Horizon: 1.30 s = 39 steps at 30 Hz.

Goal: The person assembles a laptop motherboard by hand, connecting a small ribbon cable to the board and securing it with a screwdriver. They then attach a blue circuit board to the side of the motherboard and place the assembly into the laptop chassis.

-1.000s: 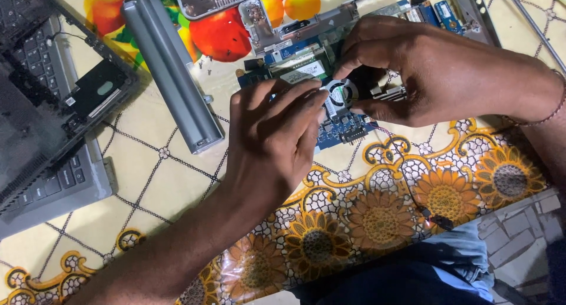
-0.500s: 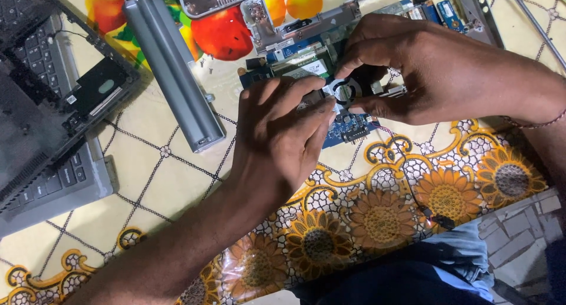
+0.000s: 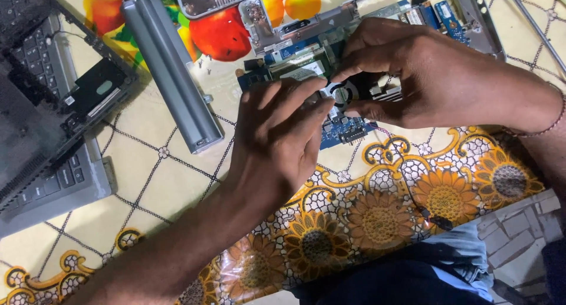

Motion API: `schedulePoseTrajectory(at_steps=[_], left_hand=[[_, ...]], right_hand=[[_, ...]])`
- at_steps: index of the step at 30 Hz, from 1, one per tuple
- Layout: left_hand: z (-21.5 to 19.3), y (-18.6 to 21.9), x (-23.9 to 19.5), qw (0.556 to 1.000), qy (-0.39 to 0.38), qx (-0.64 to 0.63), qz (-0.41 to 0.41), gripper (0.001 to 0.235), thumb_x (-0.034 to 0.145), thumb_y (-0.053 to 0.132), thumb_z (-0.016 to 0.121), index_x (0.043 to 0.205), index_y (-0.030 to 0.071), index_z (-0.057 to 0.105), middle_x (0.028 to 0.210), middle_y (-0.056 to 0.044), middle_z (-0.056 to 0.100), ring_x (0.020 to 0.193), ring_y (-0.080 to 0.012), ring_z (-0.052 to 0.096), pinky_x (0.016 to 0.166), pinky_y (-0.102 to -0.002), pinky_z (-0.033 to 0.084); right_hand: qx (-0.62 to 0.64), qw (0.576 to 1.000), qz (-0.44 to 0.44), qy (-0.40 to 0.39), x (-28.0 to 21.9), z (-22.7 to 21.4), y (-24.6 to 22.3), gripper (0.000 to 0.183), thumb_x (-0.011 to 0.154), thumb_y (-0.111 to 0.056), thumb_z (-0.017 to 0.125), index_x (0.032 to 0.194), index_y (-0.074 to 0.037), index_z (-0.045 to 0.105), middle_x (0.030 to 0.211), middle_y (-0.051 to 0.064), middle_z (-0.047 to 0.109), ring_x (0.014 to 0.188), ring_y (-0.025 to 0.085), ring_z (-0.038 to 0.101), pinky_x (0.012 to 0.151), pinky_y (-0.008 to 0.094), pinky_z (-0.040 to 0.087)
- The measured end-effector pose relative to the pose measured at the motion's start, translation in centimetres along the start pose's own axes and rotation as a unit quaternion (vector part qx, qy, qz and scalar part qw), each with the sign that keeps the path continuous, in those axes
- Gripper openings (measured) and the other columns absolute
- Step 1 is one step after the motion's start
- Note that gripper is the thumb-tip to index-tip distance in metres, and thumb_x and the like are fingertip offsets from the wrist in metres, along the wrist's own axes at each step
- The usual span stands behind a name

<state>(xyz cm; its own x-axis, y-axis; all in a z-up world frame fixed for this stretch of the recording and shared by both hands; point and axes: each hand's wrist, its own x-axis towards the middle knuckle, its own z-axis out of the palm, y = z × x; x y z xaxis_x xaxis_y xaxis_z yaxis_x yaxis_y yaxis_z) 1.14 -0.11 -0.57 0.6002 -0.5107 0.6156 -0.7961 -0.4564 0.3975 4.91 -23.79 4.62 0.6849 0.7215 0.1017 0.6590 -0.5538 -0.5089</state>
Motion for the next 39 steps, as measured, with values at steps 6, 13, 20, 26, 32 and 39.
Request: schedulePoseTrajectory(at_steps=[6, 13, 20, 26, 32, 39], left_hand=[[-0.9, 0.3, 0.4, 0.996, -0.018, 0.084, 0.038, 0.031, 0.088, -0.013, 0.080, 0.117, -0.005, 0.073, 0.128, -0.017, 0.070, 0.112, -0.0329, 0.064, 0.095, -0.051, 0.045], [-1.7, 1.4, 0.7, 0.994, 0.002, 0.086, 0.065, 0.013, 0.095, -0.007, 0.070, 0.107, -0.003, 0.074, 0.115, -0.013, 0.071, 0.101, -0.0299, 0.069, 0.097, -0.049, 0.046], [-1.5, 1.1, -0.5, 0.992, -0.068, 0.083, 0.062, 0.040, 0.091, 0.005, 0.073, 0.130, -0.002, 0.068, 0.137, -0.018, 0.066, 0.118, -0.0344, 0.064, 0.106, -0.057, 0.044], [-1.5, 1.5, 0.1, 0.988, -0.083, 0.097, 0.088, 0.036, 0.100, 0.015, 0.067, 0.132, -0.001, 0.068, 0.139, -0.021, 0.064, 0.123, -0.0382, 0.061, 0.110, -0.060, 0.044], [-1.2, 1.9, 1.2, 0.987, -0.086, 0.084, 0.106, 0.031, 0.097, 0.008, 0.066, 0.124, -0.005, 0.070, 0.130, -0.023, 0.068, 0.116, -0.0368, 0.061, 0.102, -0.056, 0.047], [-0.7, 2.2, 1.2, 0.975, -0.116, 0.157, 0.102, 0.031, 0.095, 0.015, 0.067, 0.123, 0.002, 0.070, 0.132, -0.018, 0.069, 0.116, -0.0333, 0.065, 0.104, -0.055, 0.047]], right_hand=[[-0.023, 0.993, -0.043, 0.104, -0.7, -1.8, 0.1, 0.029, 0.096, 0.016, 0.058, 0.121, 0.009, 0.070, 0.116, 0.023, 0.069, 0.107, 0.039, 0.066, 0.092, 0.047, 0.051], [-0.029, 0.998, -0.025, 0.048, -1.0, -0.8, 0.4, 0.052, 0.074, 0.016, 0.061, 0.117, -0.010, 0.079, 0.114, 0.013, 0.068, 0.103, 0.031, 0.063, 0.091, 0.048, 0.052], [-0.017, 0.990, -0.013, 0.141, -3.1, -2.9, -0.5, 0.028, 0.097, 0.014, 0.053, 0.120, 0.013, 0.069, 0.127, 0.028, 0.067, 0.124, 0.042, 0.064, 0.106, 0.052, 0.053], [-0.087, 0.869, 0.368, 0.318, -9.9, -2.5, 6.4, 0.086, 0.113, -0.069, 0.033, 0.153, 0.005, 0.053, 0.150, 0.020, 0.048, 0.134, 0.034, 0.038, 0.104, 0.050, 0.027], [-0.233, 0.912, 0.256, 0.221, -16.5, -4.3, 4.0, 0.029, 0.112, -0.020, 0.070, 0.132, 0.001, 0.073, 0.113, 0.011, 0.069, 0.095, 0.026, 0.060, 0.094, 0.043, 0.048], [-0.362, 0.855, 0.361, 0.084, -22.2, -2.9, 4.8, 0.035, 0.106, -0.047, 0.067, 0.122, -0.018, 0.079, 0.101, 0.001, 0.080, 0.073, 0.018, 0.076, 0.060, 0.034, 0.060]])
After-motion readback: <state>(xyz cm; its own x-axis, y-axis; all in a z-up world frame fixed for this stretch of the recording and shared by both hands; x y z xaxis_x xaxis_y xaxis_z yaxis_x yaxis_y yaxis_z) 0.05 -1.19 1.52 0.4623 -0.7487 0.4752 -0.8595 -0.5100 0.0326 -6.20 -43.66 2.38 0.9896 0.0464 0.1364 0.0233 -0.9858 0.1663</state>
